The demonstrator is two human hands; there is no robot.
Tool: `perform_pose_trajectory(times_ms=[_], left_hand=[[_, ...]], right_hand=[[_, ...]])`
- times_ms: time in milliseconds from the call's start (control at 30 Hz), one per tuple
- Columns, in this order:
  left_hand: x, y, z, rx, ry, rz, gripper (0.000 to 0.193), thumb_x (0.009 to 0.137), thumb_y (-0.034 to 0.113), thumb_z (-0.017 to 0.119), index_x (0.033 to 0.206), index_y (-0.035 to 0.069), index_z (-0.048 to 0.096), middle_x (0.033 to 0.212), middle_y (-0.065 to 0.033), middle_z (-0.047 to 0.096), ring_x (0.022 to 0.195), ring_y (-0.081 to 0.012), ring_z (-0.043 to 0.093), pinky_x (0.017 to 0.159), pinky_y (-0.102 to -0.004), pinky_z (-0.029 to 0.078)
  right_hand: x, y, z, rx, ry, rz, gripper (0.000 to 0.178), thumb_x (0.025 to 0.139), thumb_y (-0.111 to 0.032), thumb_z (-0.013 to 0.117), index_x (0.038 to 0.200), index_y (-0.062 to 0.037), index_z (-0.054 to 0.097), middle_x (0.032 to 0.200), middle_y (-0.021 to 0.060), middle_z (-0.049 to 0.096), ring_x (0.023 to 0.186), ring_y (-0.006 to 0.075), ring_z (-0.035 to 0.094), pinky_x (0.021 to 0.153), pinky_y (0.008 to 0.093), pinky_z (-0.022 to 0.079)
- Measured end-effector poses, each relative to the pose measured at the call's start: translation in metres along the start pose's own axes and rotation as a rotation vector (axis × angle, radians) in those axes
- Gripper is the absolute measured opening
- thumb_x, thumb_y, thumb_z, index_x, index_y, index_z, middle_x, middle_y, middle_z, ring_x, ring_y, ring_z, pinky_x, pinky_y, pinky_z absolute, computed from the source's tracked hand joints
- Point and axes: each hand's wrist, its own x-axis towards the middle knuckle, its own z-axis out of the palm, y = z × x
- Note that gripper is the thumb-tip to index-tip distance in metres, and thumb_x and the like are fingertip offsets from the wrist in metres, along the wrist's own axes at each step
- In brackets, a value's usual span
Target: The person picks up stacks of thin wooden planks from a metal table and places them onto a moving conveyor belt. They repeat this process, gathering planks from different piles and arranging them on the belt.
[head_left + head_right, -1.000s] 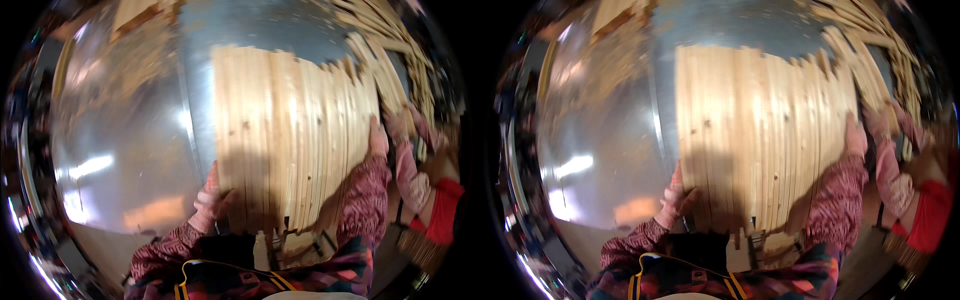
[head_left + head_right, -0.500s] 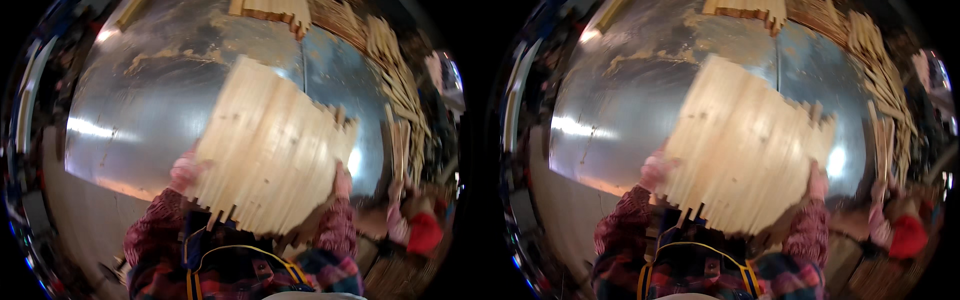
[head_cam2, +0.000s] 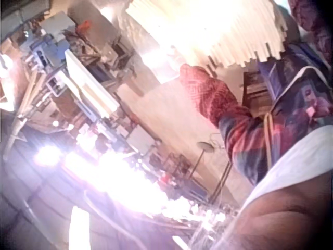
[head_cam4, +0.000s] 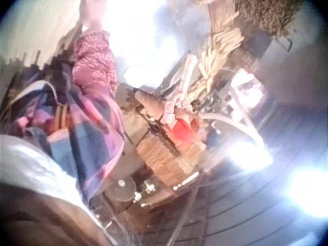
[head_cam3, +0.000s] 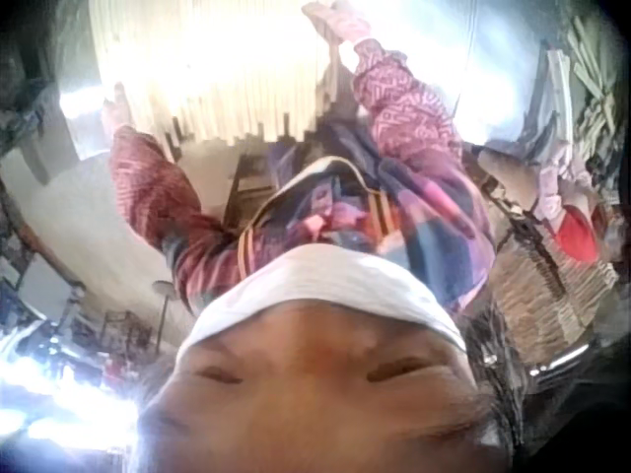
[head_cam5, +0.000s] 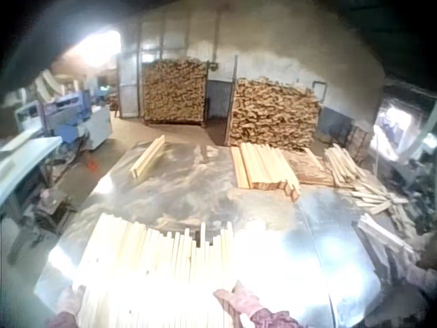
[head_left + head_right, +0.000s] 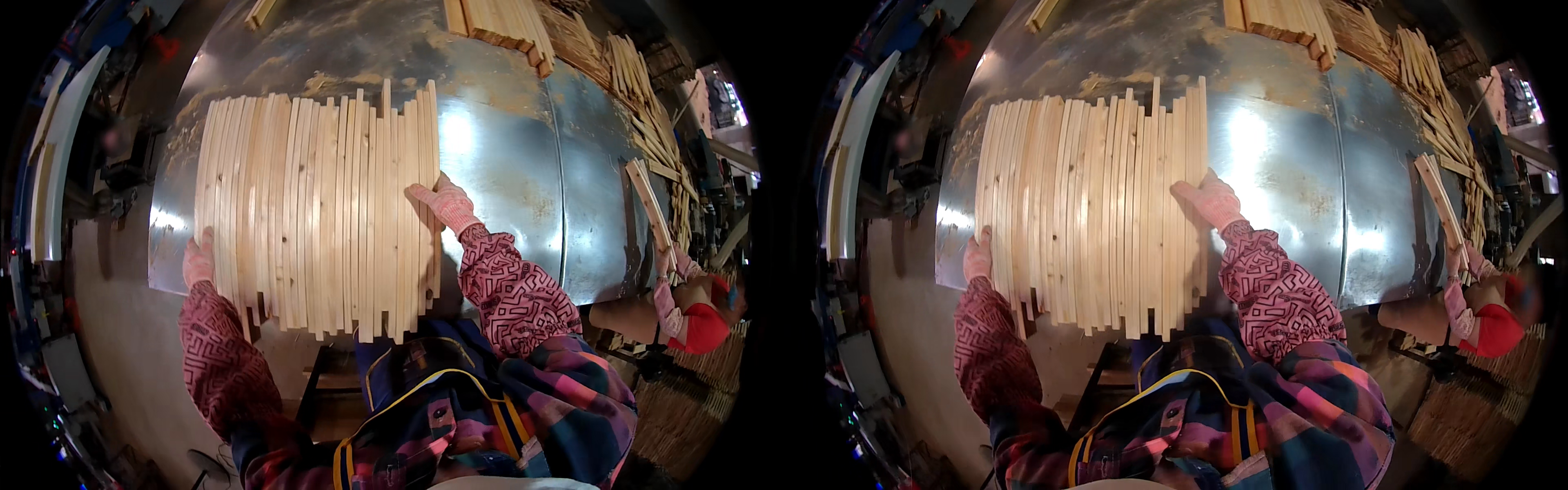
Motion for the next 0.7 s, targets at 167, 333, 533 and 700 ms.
perform_pose_trajectory(times_ms=[167,333,533,700], left_hand=[[-0.011,0.04,0.007,0.272,0.223,0.128,0.075,0.089,0.056,0.058,0.143,0.005,0.048,0.136,-0.0244,0.055,0.125,-0.0394,0.052,0.107,-0.0441,0.04],[-0.048,0.197,0.063,0.316,0.357,0.692,0.073,0.089,0.052,0.06,0.148,0.015,0.043,0.151,-0.0183,0.041,0.141,-0.0385,0.033,0.118,-0.0466,0.025],[-0.06,0.366,0.121,0.504,0.219,0.668,0.084,0.091,0.074,0.037,0.153,0.017,0.038,0.164,-0.0154,0.016,0.151,-0.0404,0.008,0.121,-0.054,0.004],[-0.056,0.427,0.126,0.576,0.13,0.548,0.094,0.089,0.079,0.031,0.151,0.009,0.04,0.164,-0.016,0.015,0.151,-0.0413,0.005,0.121,-0.0539,0.001]], right_hand=[[0.002,0.009,-0.011,0.064,-0.066,-0.06,0.086,0.08,-0.053,0.067,0.141,0.0026,0.042,0.122,0.0238,0.064,0.114,0.0363,0.062,0.099,0.0418,0.048],[0.028,0.037,-0.006,-0.087,-0.023,-0.042,0.088,0.081,-0.057,0.064,0.143,0.0014,0.041,0.125,0.0257,0.06,0.118,0.0387,0.059,0.101,0.0444,0.046],[0.042,0.061,-0.005,0.287,-0.226,-0.153,0.088,0.086,-0.064,0.059,0.147,-0.0033,0.04,0.135,0.0272,0.055,0.127,0.0406,0.052,0.106,0.0449,0.04],[0.065,0.083,0.005,0.449,-0.207,-0.116,0.091,0.087,-0.063,0.059,0.149,-0.0014,0.037,0.146,0.0269,0.046,0.137,0.0383,0.043,0.113,0.0411,0.035]])
